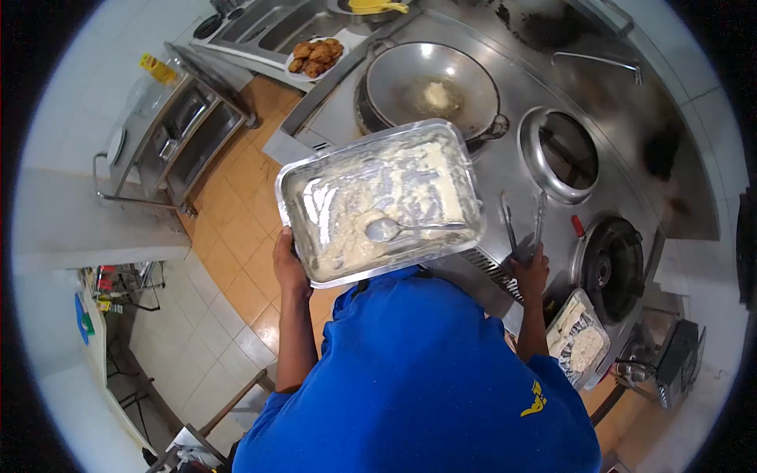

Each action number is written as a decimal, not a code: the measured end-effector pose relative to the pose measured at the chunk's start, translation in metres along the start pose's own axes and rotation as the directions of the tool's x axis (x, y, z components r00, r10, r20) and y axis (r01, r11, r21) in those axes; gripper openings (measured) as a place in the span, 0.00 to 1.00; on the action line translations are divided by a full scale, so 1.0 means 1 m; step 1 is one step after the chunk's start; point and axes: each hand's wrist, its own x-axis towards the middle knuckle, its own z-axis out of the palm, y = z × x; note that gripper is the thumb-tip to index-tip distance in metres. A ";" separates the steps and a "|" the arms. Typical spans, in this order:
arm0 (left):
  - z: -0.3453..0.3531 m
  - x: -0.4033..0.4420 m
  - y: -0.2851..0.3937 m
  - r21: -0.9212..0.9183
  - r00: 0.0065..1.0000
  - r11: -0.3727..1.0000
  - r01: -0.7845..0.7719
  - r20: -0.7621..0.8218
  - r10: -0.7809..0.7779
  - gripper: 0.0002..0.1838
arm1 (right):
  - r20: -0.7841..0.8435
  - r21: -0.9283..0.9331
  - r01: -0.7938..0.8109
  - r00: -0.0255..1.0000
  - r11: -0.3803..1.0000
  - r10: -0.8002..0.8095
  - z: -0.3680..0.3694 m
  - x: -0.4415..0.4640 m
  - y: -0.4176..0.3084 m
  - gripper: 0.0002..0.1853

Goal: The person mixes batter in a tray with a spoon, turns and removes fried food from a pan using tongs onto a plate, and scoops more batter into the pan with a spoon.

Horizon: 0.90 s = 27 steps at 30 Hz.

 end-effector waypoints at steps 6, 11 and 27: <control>0.008 -0.008 -0.001 -0.016 0.999 0.999 -0.037 -0.007 0.037 0.21 | -0.059 0.064 0.052 0.997 0.997 -0.049 0.019 0.012 0.030 0.48; -0.001 -0.004 -0.003 0.008 1.000 1.000 -0.006 0.017 0.005 0.21 | -0.029 0.303 0.049 0.999 0.952 -0.042 -0.029 0.012 -0.012 0.33; 0.170 -0.051 -0.131 0.302 0.837 0.953 -0.026 0.528 -0.144 0.20 | -0.012 0.940 -0.068 0.972 0.334 0.234 -0.214 -0.029 -0.037 0.19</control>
